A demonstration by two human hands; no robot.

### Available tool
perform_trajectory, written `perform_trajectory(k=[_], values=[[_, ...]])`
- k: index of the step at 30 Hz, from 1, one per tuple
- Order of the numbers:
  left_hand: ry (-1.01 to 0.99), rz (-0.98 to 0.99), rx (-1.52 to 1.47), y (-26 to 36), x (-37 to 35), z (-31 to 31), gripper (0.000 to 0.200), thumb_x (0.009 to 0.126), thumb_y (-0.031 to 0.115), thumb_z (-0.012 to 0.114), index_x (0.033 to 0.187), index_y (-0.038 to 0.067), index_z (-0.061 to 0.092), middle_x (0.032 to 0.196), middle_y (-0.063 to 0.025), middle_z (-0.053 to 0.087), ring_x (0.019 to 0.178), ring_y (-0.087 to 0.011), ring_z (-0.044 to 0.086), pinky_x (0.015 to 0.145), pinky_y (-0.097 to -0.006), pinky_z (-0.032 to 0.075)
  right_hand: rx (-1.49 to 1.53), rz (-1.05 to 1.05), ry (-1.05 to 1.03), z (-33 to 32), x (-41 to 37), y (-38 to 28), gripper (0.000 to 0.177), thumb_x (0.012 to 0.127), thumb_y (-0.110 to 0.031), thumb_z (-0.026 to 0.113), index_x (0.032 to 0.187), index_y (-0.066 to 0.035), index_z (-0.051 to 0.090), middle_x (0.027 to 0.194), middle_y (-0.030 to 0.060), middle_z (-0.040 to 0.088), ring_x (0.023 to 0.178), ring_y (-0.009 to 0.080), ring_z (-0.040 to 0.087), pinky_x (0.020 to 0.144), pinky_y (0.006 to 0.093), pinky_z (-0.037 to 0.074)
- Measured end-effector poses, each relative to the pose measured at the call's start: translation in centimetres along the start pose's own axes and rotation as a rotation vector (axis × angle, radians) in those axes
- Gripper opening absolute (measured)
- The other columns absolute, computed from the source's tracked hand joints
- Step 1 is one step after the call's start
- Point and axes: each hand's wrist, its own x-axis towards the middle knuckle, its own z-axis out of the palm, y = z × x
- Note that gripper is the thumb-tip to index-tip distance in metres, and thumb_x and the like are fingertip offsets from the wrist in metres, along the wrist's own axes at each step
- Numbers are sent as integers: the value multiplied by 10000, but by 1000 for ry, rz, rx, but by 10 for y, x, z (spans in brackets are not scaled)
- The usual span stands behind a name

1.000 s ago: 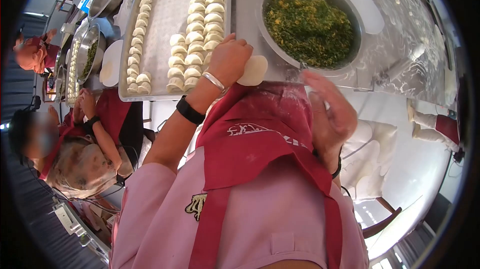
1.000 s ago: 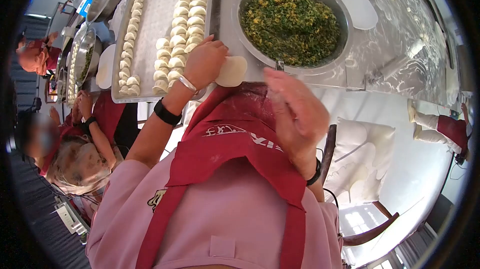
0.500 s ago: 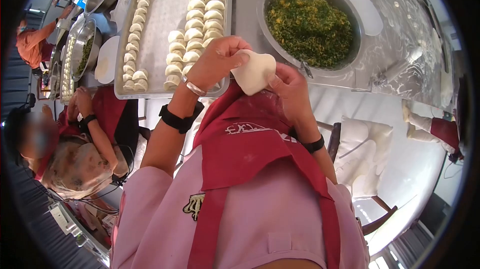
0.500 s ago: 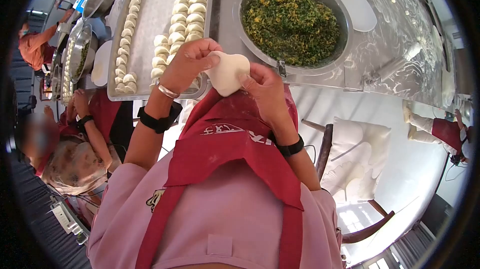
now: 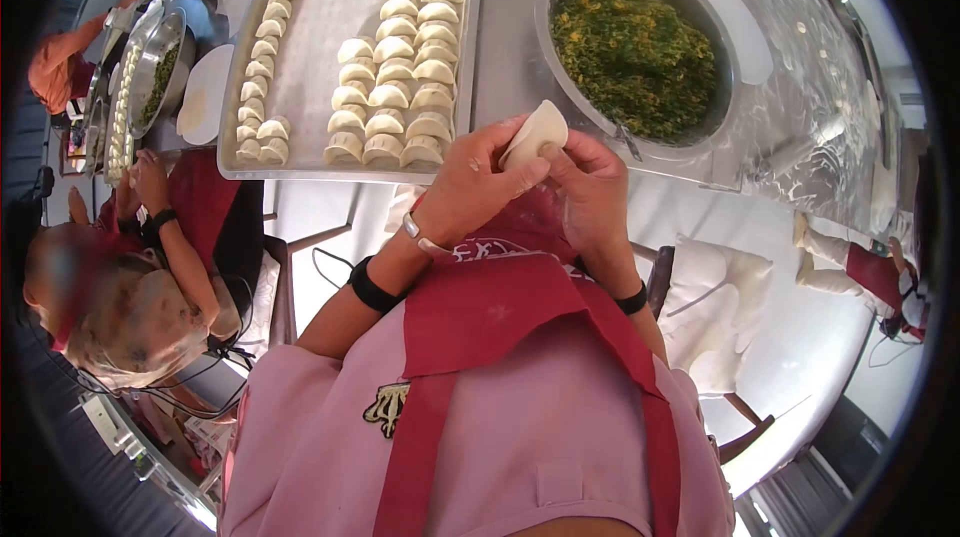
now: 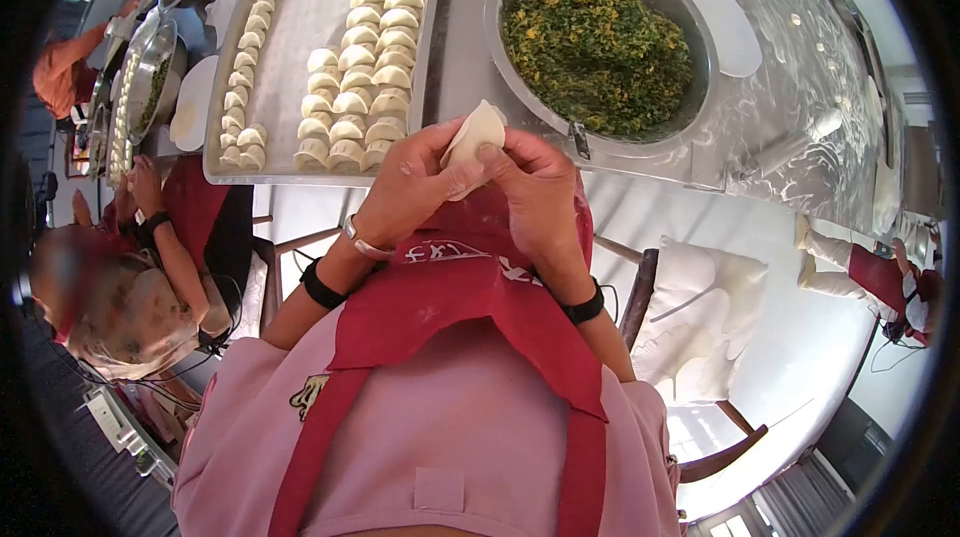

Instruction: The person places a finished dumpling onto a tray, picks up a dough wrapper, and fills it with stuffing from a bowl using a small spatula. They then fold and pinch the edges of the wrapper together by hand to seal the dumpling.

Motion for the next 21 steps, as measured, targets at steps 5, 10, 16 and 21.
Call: perform_trajectory(k=[5, 10, 16, 21], values=[[69, -175, -399, -6, -3, -6, 394, 1033, 205, 499, 1320, -64, 536, 1167, -83, 640, 1010, -144, 629, 875, -299, 526, -63, 19, -11, 2, -2, -2, 261, 917, -56, 682, 1156, 46, 661, 1049, 92, 708, 918, 124, 663, 827, 256, 545], [194, -155, -627, 3, -4, -16, 350, 1040, 187, 458, 1262, -70, 542, 1192, -153, 628, 1080, -240, 637, 923, -378, 536, 127, 106, -19, -2, -9, -6, 247, 921, -29, 658, 1149, 66, 645, 1059, 124, 703, 925, 175, 684, 839, 315, 572], [290, -82, -852, 19, -10, -46, 351, 1037, 164, 449, 1299, -64, 496, 1298, -192, 567, 1210, -313, 576, 1031, -488, 489, 110, 184, 37, -12, -6, -5, 260, 960, -60, 605, 1183, 72, 611, 1074, 138, 696, 949, 215, 694, 855, 359, 580], [246, -63, -907, 25, -12, -50, 362, 1008, 103, 499, 1328, -60, 463, 1332, -190, 543, 1233, -319, 557, 1044, -496, 481, 171, 142, 5, -5, 19, 10, 313, 983, -95, 579, 1244, 77, 564, 1158, 144, 663, 1029, 221, 669, 942, 360, 540]])
